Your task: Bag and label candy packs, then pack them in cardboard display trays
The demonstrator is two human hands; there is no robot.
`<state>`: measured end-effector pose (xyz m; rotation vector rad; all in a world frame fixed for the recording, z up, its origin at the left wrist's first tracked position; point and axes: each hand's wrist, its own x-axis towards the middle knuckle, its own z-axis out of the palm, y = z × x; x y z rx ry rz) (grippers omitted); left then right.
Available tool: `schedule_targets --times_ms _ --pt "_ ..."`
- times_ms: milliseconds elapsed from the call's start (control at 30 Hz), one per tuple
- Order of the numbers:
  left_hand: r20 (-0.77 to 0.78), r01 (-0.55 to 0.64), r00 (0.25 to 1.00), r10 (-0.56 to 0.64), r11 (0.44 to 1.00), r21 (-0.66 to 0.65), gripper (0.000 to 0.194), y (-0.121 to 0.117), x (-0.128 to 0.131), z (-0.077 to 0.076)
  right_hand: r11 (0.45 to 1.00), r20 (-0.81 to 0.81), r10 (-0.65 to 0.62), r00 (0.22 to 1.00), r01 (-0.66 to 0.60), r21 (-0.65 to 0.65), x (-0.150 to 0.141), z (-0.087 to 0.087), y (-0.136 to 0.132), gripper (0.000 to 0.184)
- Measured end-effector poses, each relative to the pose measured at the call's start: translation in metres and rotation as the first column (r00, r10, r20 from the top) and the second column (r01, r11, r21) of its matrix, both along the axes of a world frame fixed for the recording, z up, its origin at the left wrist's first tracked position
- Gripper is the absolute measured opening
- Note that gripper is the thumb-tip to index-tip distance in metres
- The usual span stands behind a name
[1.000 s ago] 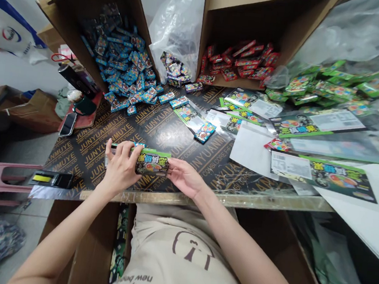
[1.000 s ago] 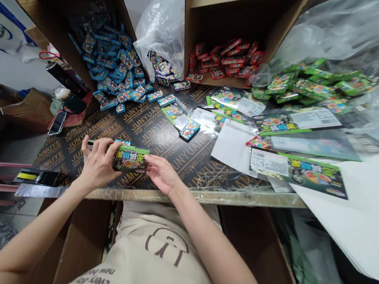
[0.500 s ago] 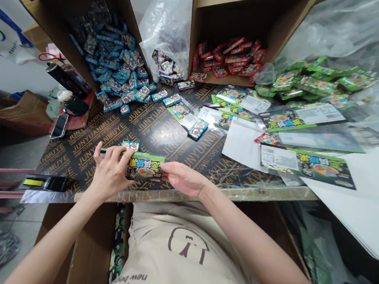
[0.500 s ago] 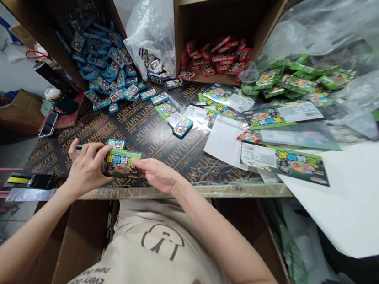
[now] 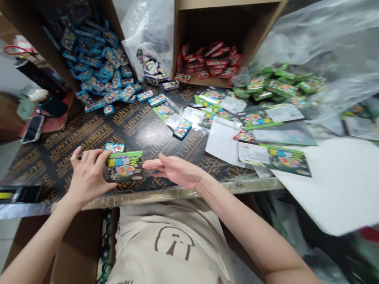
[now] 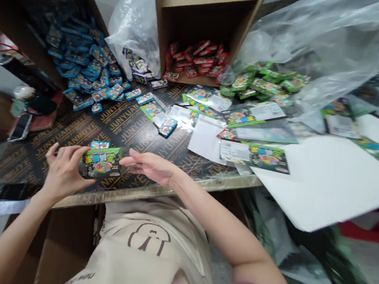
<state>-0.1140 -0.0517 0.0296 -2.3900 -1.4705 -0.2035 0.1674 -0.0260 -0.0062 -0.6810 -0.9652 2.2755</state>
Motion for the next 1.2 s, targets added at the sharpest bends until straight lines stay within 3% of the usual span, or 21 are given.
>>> schedule_targets --times_ms 100,267,367,567,833,1200 --pt "0.047 -0.008 0.999 0.005 0.998 0.061 0.068 0.003 0.002 -0.002 0.998 -0.001 -0.057 0.998 0.057 -0.019 -0.005 0.005 0.006 0.043" --pt "0.076 -0.031 0.997 0.022 0.992 0.122 0.067 0.004 0.009 -0.004 0.961 -0.024 -0.222 0.975 0.215 -0.176 -0.015 0.002 0.005 0.029" --pt "0.059 -0.053 0.997 0.045 0.989 0.141 0.067 0.001 0.013 -0.006 0.951 -0.003 -0.282 0.959 0.279 -0.131 -0.019 0.001 0.001 0.025" --pt "0.073 -0.083 0.995 0.071 0.982 0.171 0.067 -0.004 0.019 -0.013 0.953 0.06 -0.291 0.955 0.294 -0.073 -0.017 0.002 0.002 0.024" --pt "0.06 -0.116 0.992 0.107 0.977 0.182 0.066 -0.005 0.027 -0.011 0.912 0.114 -0.405 0.907 0.409 -0.012 -0.024 -0.006 0.007 0.024" --pt "0.092 -0.098 0.993 0.077 0.965 0.244 0.065 -0.004 0.028 -0.011 0.922 0.082 -0.376 0.923 0.364 0.132 -0.025 0.003 0.004 0.033"
